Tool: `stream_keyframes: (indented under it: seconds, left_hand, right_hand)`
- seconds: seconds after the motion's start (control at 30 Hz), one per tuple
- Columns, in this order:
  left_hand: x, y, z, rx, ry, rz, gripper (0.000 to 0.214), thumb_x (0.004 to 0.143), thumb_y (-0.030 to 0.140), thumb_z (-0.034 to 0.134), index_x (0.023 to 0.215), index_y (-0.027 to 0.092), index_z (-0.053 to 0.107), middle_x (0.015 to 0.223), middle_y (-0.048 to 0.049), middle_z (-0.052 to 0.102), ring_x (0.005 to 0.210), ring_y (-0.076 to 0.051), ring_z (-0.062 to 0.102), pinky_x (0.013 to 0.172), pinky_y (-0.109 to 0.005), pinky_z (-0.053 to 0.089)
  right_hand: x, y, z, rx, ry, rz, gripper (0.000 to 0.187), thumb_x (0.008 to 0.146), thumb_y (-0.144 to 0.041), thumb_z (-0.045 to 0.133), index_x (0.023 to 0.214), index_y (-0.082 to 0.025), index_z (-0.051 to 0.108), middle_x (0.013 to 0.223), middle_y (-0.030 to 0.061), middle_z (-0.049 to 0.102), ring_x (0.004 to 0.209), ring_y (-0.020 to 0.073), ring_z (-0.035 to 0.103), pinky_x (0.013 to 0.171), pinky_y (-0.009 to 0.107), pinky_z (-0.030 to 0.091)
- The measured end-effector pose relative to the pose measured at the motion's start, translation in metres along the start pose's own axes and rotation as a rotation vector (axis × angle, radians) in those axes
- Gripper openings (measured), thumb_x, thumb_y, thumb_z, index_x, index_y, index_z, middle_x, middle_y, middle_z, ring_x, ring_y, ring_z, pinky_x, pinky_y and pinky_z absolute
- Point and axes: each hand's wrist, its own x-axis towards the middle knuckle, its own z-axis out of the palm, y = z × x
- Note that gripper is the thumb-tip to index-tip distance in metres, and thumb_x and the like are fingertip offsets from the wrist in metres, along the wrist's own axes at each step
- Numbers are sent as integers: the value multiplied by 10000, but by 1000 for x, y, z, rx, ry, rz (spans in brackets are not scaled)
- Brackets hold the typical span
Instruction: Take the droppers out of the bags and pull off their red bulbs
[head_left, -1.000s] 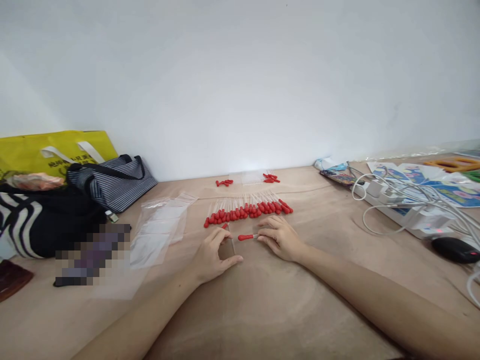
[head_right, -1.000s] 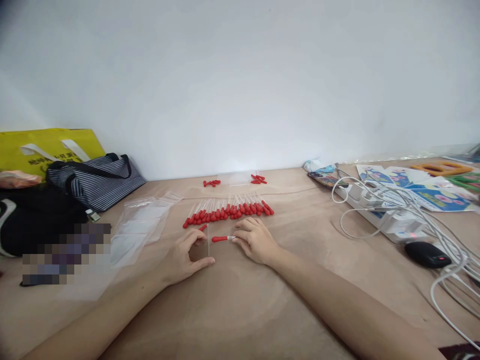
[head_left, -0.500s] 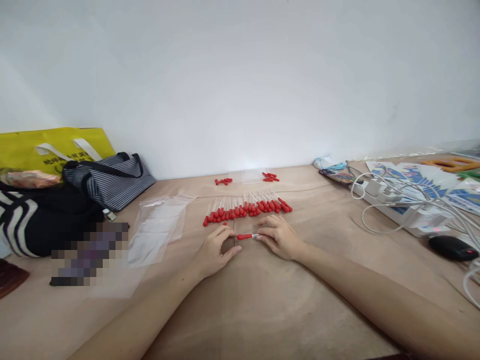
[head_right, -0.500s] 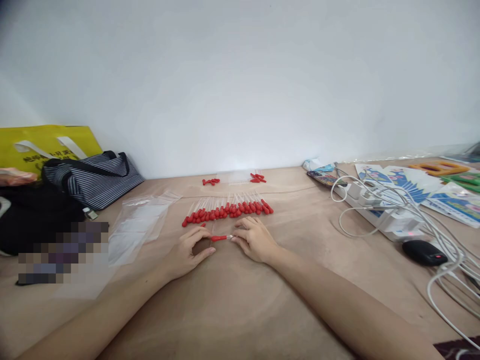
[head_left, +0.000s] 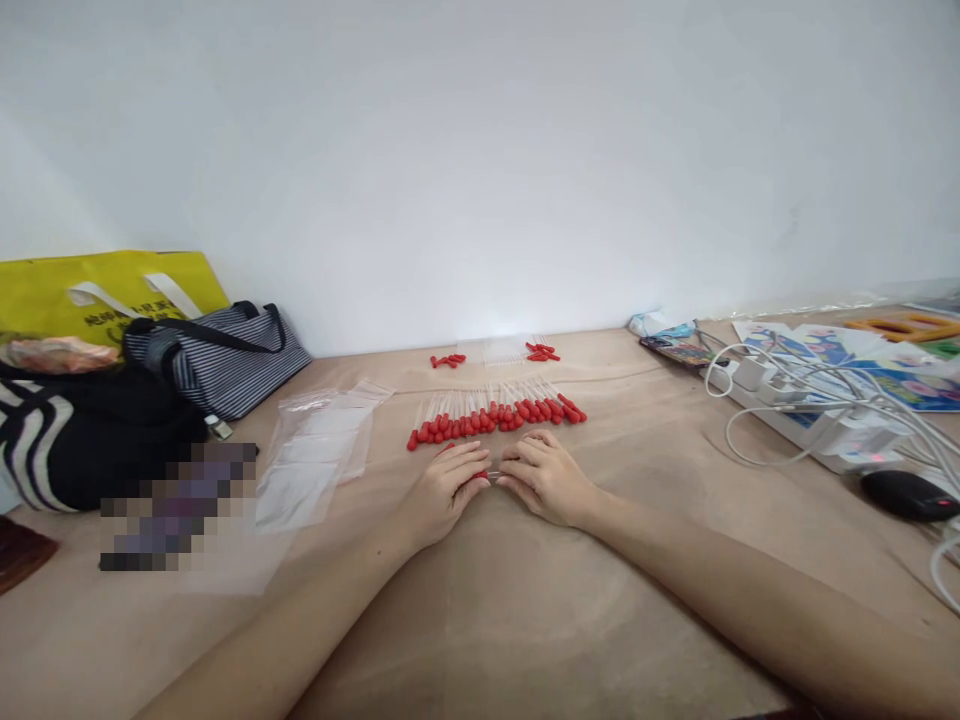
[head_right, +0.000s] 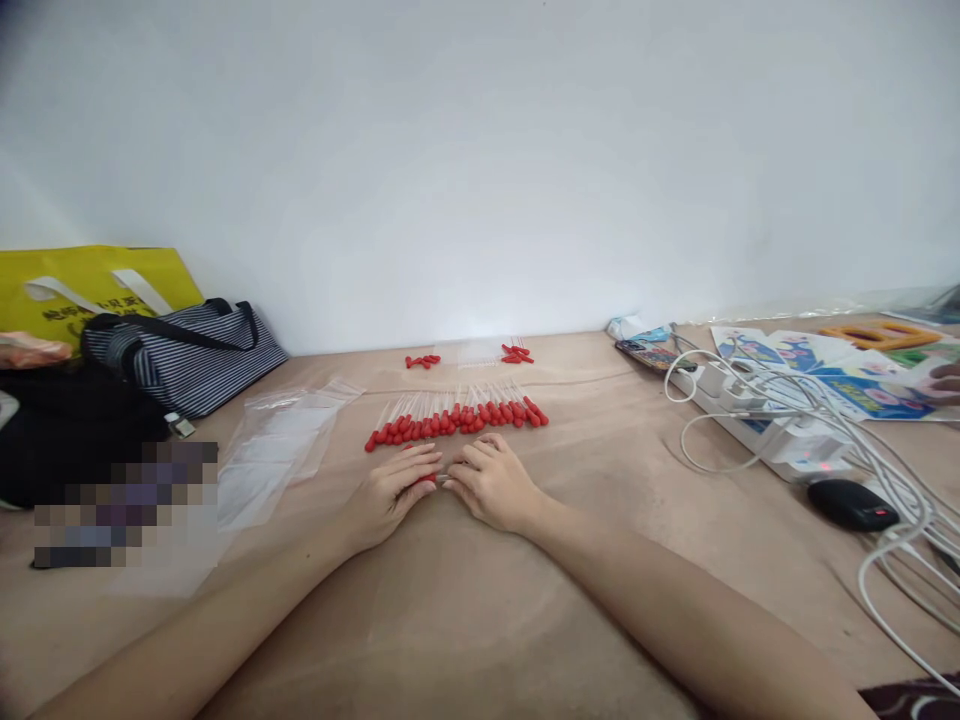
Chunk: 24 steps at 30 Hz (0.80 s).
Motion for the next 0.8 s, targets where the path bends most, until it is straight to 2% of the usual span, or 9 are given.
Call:
stream_keyframes:
  seconds: [0.27, 0.63, 0.8]
  left_hand:
    - [-5, -4, 0, 77, 13, 91, 245, 869, 263, 425, 944, 146, 626, 1050, -110, 638, 1049, -224, 558, 948, -482, 390]
    - [-7, -1, -1, 48, 4, 118, 238, 875, 241, 412, 894, 148, 630, 983, -102, 667, 1014, -223, 580, 949, -489, 385]
    - [-8, 0, -1, 40, 18, 124, 232, 873, 224, 414, 890, 146, 632, 999, -107, 660, 1023, -224, 574, 960, -495, 370]
  right_hand:
    - [-3, 3, 2, -23, 34, -89, 264, 880, -228, 397, 716, -156, 590, 733, 34, 596, 693, 129, 498, 762, 297, 382]
    - [-7, 7, 2, -3, 24, -111, 232, 876, -231, 402, 752, -170, 588, 740, 35, 586, 697, 126, 520, 876, 331, 379]
    - [-8, 6, 1, 12, 28, -109, 214, 866, -209, 412, 755, -168, 590, 758, 39, 594, 720, 129, 532, 878, 330, 388]
